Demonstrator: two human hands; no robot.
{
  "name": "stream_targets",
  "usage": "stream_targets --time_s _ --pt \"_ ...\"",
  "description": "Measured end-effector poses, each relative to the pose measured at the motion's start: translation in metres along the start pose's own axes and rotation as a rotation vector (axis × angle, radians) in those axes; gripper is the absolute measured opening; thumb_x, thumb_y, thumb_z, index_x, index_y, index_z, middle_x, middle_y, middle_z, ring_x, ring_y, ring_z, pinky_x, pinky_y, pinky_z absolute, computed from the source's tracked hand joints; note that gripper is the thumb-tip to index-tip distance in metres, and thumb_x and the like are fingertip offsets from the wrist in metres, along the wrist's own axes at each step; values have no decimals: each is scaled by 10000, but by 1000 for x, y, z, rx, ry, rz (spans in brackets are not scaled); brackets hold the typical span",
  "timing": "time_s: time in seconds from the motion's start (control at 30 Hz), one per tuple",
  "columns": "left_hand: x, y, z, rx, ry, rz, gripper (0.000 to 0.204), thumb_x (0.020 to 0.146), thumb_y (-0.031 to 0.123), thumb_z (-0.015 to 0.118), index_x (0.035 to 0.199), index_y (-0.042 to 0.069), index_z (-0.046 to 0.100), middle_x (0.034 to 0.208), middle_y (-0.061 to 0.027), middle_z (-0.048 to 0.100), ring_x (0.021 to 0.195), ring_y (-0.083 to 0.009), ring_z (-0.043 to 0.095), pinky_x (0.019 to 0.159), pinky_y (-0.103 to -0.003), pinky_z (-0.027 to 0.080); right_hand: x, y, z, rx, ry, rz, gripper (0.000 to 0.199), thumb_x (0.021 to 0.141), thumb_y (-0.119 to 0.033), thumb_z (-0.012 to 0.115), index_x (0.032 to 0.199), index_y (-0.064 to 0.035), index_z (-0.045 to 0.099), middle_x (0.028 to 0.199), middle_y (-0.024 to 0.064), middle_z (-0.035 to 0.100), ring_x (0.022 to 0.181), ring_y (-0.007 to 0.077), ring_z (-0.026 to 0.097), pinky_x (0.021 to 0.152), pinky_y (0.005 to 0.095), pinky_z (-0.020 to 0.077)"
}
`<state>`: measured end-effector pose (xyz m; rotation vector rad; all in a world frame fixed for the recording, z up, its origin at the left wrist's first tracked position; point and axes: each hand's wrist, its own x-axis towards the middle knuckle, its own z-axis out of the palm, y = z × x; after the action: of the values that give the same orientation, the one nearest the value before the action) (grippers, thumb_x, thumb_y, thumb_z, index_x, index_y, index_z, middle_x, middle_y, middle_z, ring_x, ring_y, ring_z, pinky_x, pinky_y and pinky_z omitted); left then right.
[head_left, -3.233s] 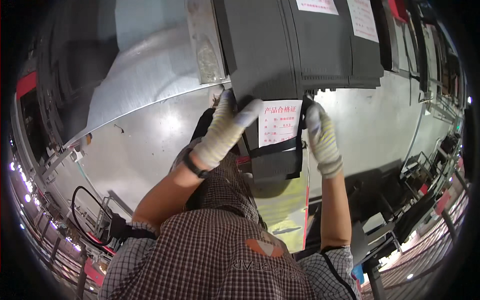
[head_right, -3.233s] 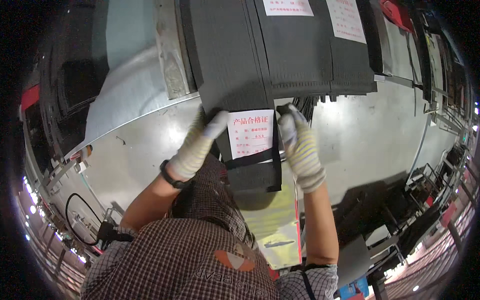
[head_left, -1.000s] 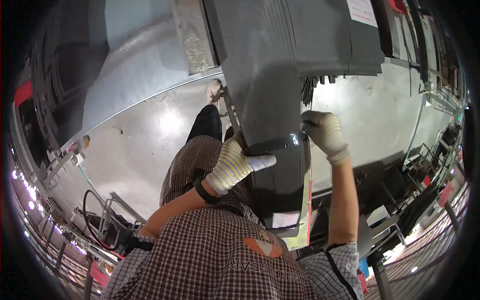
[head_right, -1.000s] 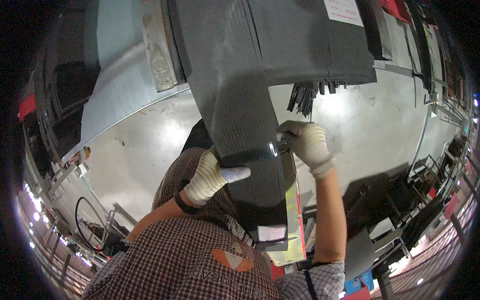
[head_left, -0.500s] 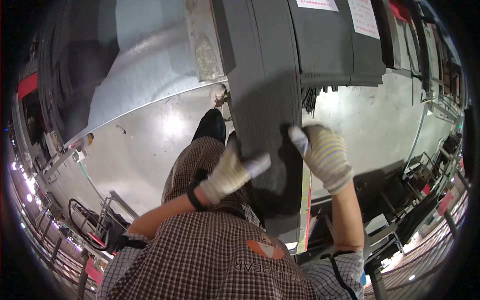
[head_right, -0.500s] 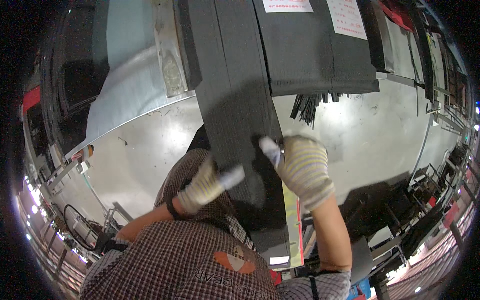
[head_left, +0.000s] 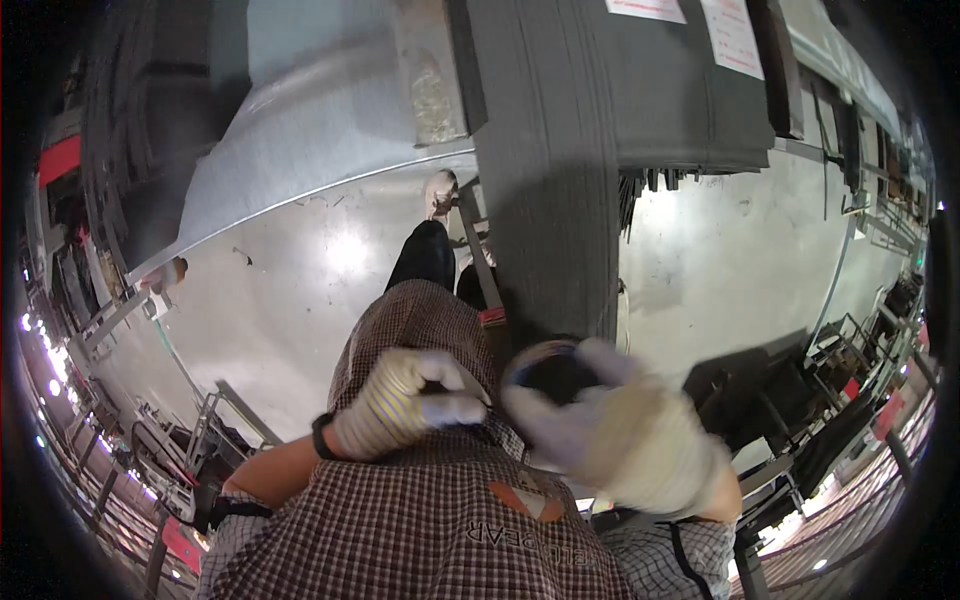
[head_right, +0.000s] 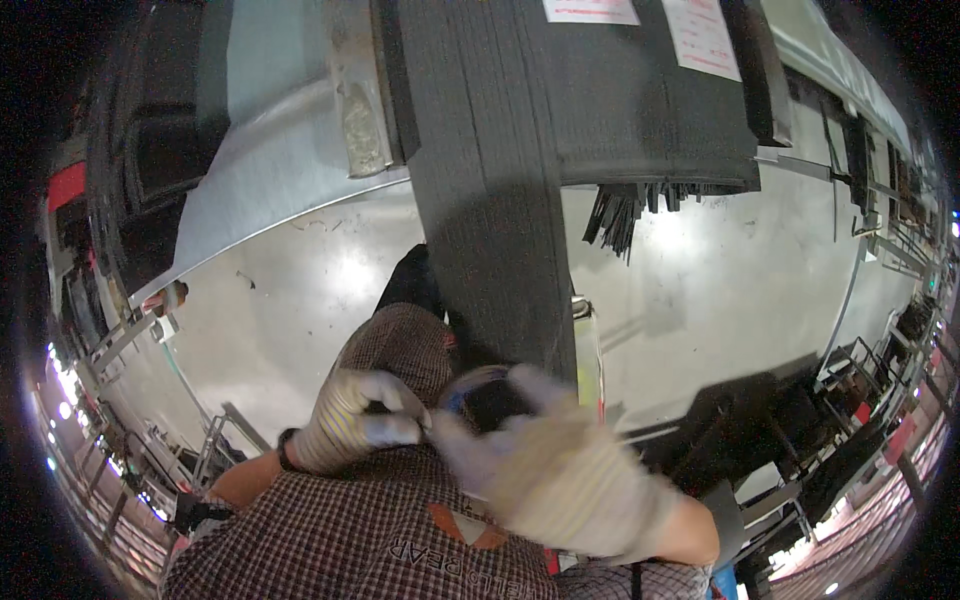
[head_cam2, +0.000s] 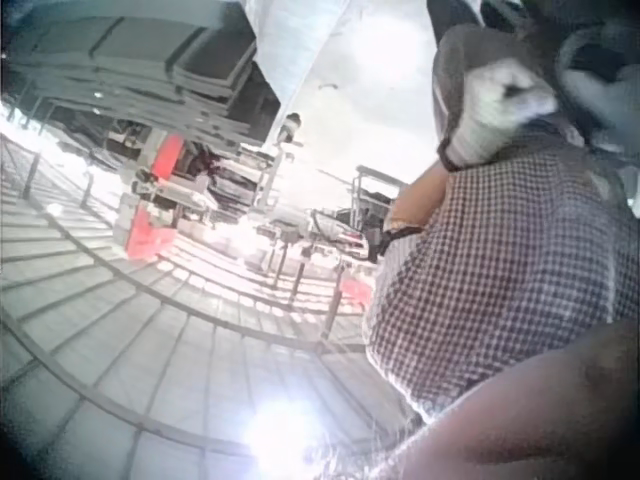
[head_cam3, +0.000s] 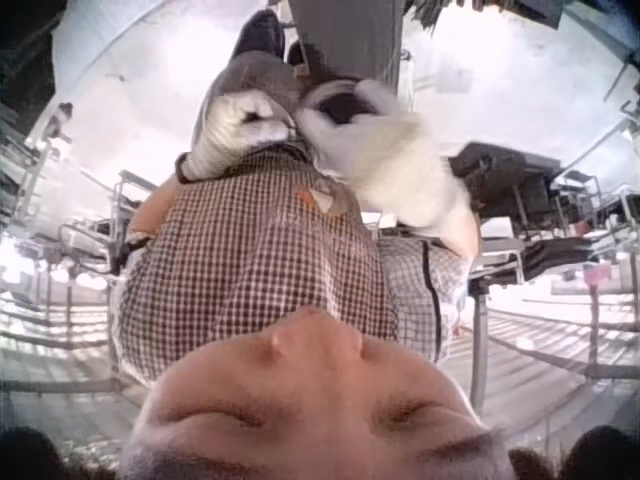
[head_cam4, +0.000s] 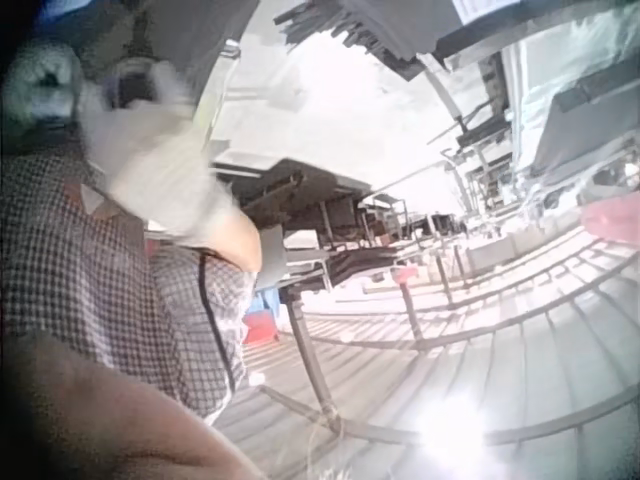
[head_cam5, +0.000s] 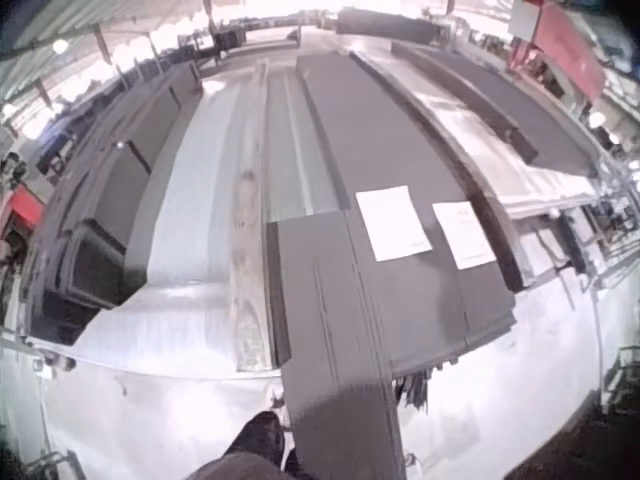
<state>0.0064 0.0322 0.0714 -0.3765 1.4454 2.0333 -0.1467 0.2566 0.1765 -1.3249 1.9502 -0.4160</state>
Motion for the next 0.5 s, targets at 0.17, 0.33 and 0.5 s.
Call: stream_targets --time_s 0.17,0.33,0.5 --pt "69 -54 -40 218 153 -66 186 842 105 837 942 34 697 900 -73 742 857 -155 705 784 -297 568 -26 121 49 134 398 480 287 790 -225 798 996 -30 757 898 134 737 903 345 678 863 438 507" --pt "171 -161 -44 319 208 147 918 733 313 906 1486 46 453 1482 -155 497 1411 -254 433 1118 -415 421 -11 116 105 214 784 546 353 863 28 679 1213 -14 655 1212 155 680 1124 313 657 919 366 526" --pt "231 -222 -28 614 -128 -8 703 864 238 762 1475 41 474 1491 -146 486 1405 -270 421 1160 -419 383 41 15 122 -65 662 768 955 767 -491 803 1496 -15 408 1560 353 316 1458 546 289 1154 697 197"
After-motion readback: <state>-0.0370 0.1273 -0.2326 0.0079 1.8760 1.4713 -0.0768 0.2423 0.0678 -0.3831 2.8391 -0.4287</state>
